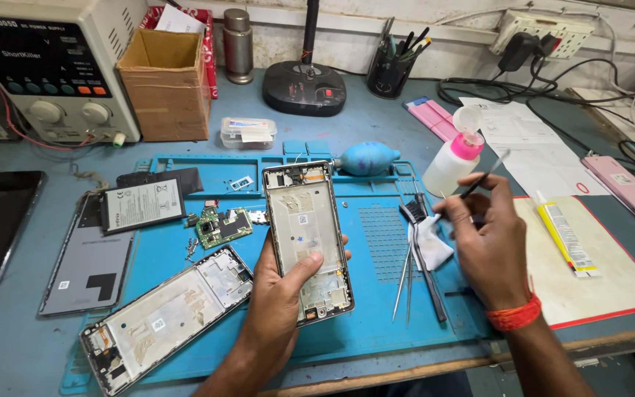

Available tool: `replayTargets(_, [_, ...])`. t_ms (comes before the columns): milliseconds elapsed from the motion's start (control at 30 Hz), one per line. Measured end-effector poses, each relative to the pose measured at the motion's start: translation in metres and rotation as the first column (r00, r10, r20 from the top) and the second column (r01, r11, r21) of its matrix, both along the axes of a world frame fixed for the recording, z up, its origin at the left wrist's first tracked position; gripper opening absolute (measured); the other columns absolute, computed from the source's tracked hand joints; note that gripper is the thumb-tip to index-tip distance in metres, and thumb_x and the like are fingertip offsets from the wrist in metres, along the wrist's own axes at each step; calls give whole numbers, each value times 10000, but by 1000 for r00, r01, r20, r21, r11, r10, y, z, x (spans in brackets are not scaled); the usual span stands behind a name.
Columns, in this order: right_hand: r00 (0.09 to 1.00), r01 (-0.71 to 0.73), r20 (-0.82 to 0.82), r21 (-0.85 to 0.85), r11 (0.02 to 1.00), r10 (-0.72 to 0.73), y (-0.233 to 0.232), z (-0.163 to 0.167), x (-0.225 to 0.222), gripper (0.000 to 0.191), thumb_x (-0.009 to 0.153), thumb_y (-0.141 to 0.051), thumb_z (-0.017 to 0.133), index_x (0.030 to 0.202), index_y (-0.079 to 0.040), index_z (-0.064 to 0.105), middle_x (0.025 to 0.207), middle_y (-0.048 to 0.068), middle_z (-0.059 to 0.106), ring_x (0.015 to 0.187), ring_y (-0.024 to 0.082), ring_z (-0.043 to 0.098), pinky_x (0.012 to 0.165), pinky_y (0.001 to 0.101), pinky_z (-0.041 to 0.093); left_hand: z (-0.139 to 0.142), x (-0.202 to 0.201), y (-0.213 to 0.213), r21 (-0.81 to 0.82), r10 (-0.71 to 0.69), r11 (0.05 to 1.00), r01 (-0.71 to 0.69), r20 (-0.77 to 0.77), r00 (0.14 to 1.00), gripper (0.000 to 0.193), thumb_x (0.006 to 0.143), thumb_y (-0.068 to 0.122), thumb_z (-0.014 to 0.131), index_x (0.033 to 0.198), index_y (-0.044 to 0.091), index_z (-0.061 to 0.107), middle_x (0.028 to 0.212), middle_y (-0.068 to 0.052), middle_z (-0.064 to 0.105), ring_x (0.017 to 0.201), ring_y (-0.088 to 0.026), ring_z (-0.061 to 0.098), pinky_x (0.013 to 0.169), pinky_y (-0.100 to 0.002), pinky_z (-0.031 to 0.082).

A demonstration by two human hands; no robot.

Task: The person pries open the frame of a disassembled smartphone on a blue repair mat using a thin pry tool, then holds the frame and scrapes old adhesive residue from its inner edges with a handheld scraping tool, working around the frame perimeter.

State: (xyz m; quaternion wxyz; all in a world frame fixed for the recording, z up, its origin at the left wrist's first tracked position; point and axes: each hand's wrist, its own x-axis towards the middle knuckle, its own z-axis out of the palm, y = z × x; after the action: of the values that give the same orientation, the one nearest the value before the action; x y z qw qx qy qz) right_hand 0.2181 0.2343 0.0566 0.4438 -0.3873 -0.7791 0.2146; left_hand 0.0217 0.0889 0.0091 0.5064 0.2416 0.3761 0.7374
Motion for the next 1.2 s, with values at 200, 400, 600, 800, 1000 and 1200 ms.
replayTargets(200, [899, 153, 427, -87, 984, -102, 1, 1, 2, 315, 1013, -255, 635, 1237, -41, 692, 772, 199, 687, 646, 302, 671, 590, 412, 504, 0, 0, 0, -11, -5, 1000, 5, -26, 1000, 442, 922, 66, 561, 1362, 43, 525, 1162, -167, 739, 1012, -238, 747, 791, -409, 653])
replayTargets(400, [749, 135, 662, -186, 973, 22, 1, 1, -2, 449, 764, -440, 805, 996, -59, 751, 798, 164, 760, 719, 320, 732, 677, 429, 545, 4, 0, -1, 1, -13, 1000, 13, -12, 1000, 464, 922, 58, 556, 1384, 59, 507, 1178, -171, 735, 1016, -243, 741, 815, -401, 652])
replayTargets(600, [639, 281, 769, -256, 925, 19, 16, 3, 5, 417, 793, -463, 783, 894, -58, 786, 788, 185, 777, 769, 318, 734, 741, 444, 567, 3, 0, 0, -9, -24, 1000, 24, -12, 1000, 467, 919, 55, 553, 1384, 56, 508, 1175, -167, 732, 1020, -239, 737, 832, -411, 647])
replayTargets(800, [576, 254, 815, -98, 962, -69, 44, -12, 9, 339, 734, -367, 806, 868, -56, 800, 825, 211, 754, 809, 363, 742, 769, 466, 571, 0, -1, -2, 17, -10, 1000, 11, -21, 1000, 456, 924, 45, 553, 1379, 43, 519, 1174, -171, 733, 1025, -246, 742, 849, -412, 638])
replayTargets(1000, [508, 304, 851, -33, 952, -133, 62, -9, 22, 321, 754, -380, 814, 911, -101, 800, 875, 190, 770, 845, 365, 755, 788, 471, 582, -3, 1, -1, 30, -19, 999, 19, -10, 1000, 446, 929, 30, 541, 1374, 43, 512, 1174, -171, 727, 1016, -247, 745, 857, -416, 634])
replayTargets(1200, [563, 301, 810, -16, 954, -164, 47, 2, 7, 357, 804, -431, 802, 935, -99, 796, 869, 175, 767, 818, 348, 738, 754, 458, 569, 0, 1, -1, 35, -14, 999, 15, -23, 1000, 463, 931, 25, 535, 1393, 35, 512, 1178, -176, 733, 1015, -248, 738, 854, -421, 640])
